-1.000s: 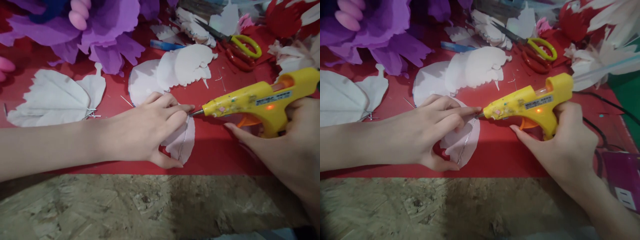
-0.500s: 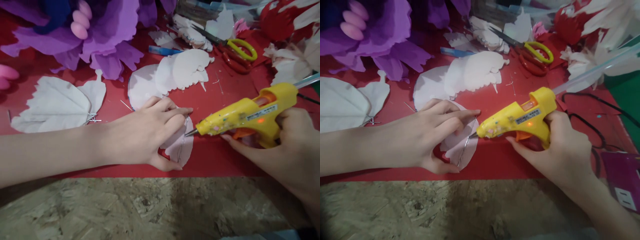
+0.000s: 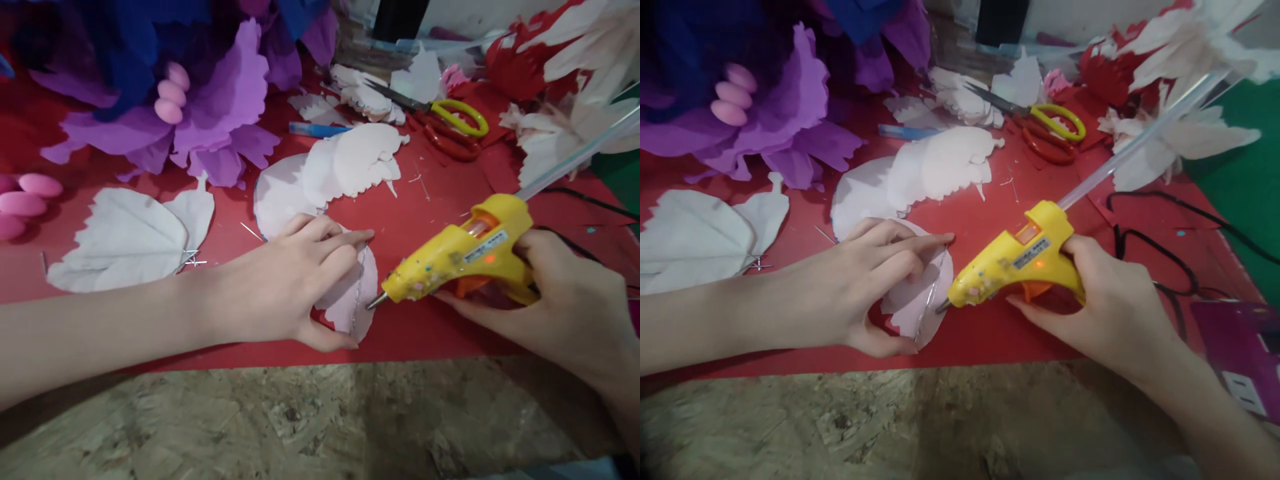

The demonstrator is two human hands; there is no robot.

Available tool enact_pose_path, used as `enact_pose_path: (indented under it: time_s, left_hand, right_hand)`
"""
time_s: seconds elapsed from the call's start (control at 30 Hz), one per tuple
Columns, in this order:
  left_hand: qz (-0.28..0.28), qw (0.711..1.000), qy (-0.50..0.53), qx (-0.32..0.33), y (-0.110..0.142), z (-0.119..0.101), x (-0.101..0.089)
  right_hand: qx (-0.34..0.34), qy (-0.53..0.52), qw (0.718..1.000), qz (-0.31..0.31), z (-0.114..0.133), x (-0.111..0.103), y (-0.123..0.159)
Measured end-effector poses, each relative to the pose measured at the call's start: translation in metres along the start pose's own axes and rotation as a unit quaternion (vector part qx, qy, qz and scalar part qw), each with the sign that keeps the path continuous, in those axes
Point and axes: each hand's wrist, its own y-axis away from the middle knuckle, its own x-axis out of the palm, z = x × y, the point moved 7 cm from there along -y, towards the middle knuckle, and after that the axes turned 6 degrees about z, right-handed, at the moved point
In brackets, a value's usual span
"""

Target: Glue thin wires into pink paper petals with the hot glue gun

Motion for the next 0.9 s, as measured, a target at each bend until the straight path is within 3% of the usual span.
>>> enact_pose_path:
  time_s: [0.1,0.23,0.3,0.53,0.77,0.9]
  left_hand:
    - [0.009,1.000,-0.004,-0.001,-0.001,0.000,-0.001]
    - [0.021,1.000,-0.011,-0.003,-0.002,0.000,-0.001]
    - [0.025,1.000,-0.008,-0.010,-0.002,0.001,-0.001]
    - [0.020,1.000,0.006,-0.006,-0.001,0.000,-0.004]
    - [0.025,0.999,0.017,-0.014,0.001,0.002,-0.005]
    - [0.003,0.999,0.036,-0.008,0.000,0.000,-0.009]
  right_hand:
    - [0.008,0.005,1.000,-0.013,-0.003,0.000,-0.001]
    - [0.157,0.005,0.988,0.007,-0.024,0.003,-0.003]
    - [0.191,0.003,0.982,0.007,-0.030,0.003,-0.003]
    - [0.176,-0.014,0.984,-0.033,-0.037,0.006,-0.002]
    - [0.198,-0.034,0.980,0.008,-0.047,0.018,-0.001]
    - [0.128,-0.039,0.991,-0.027,-0.036,0.015,0.000]
